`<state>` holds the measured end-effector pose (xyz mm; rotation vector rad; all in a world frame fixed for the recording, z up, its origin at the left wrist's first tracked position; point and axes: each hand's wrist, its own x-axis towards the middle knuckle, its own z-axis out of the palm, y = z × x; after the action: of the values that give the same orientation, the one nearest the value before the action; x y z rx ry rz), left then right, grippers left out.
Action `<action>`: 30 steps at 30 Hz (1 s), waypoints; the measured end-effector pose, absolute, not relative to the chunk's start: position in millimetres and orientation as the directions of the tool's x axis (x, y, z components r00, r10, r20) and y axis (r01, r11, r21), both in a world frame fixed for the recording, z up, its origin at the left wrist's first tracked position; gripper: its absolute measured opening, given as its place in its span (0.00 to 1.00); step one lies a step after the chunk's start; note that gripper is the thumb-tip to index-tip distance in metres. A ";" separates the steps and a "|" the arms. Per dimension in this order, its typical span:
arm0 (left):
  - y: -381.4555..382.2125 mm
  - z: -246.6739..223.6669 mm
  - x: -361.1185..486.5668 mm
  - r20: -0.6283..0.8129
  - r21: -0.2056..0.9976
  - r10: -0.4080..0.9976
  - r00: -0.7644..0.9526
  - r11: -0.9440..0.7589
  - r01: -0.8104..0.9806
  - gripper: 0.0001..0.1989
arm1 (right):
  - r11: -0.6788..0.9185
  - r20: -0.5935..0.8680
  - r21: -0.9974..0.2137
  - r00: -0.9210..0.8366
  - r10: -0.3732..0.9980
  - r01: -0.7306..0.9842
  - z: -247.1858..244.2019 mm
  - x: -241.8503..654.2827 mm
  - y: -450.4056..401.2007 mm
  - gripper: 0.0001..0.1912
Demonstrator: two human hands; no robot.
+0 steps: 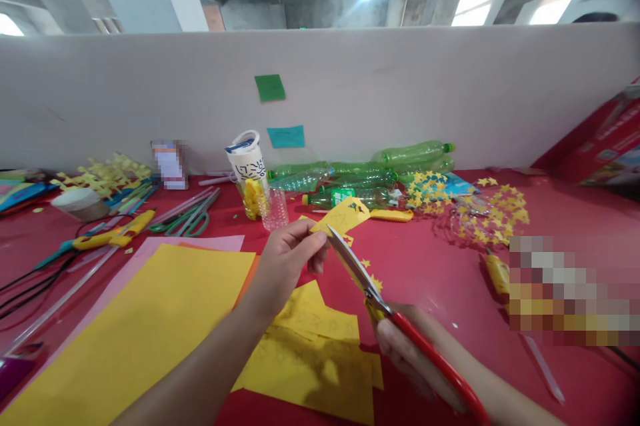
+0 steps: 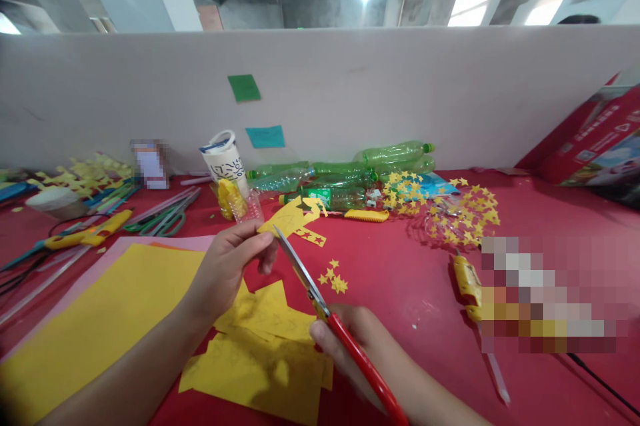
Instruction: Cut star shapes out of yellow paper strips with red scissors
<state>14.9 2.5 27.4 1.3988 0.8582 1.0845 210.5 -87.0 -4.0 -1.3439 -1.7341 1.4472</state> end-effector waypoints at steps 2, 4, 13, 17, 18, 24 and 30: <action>2.8 27.3 14.7 0.136 0.990 0.940 0.312 -0.119 -0.075 0.11 | -0.073 -0.210 -0.929 -0.357 0.910 0.362 -3.3 209.8 -86.8 0.31; 3.3 26.9 14.1 0.134 0.990 0.940 0.312 -0.116 -0.074 0.11 | -0.072 -0.209 -0.928 -0.351 0.913 0.366 -4.1 209.8 -86.8 0.31; 4.5 26.5 11.7 0.136 0.990 0.932 0.335 -0.115 -0.083 0.12 | -0.031 -0.172 -0.925 -0.342 0.924 0.380 -12.0 209.3 -85.8 0.30; 4.5 27.1 11.5 0.135 0.990 0.932 0.337 -0.112 -0.086 0.12 | 0.031 -0.127 -0.913 -0.356 0.926 0.406 -13.4 208.7 -84.0 0.28; 4.6 27.2 11.5 0.135 0.990 0.931 0.339 -0.113 -0.084 0.12 | 0.024 -0.135 -0.913 -0.357 0.924 0.408 -13.8 208.8 -83.9 0.27; 5.7 26.8 11.4 0.130 0.991 0.932 0.339 -0.110 -0.077 0.12 | -0.009 -0.169 -0.915 -0.361 0.917 0.404 -15.5 210.5 -85.3 0.27; 5.9 29.1 9.1 0.131 0.991 0.929 0.347 -0.114 -0.067 0.13 | -0.001 -0.165 -0.921 -0.387 0.907 0.389 -14.0 212.3 -84.6 0.27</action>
<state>9.1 5.9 29.1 1.4132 0.8465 1.0475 212.3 -84.6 -14.0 -1.3352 -1.7905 1.3823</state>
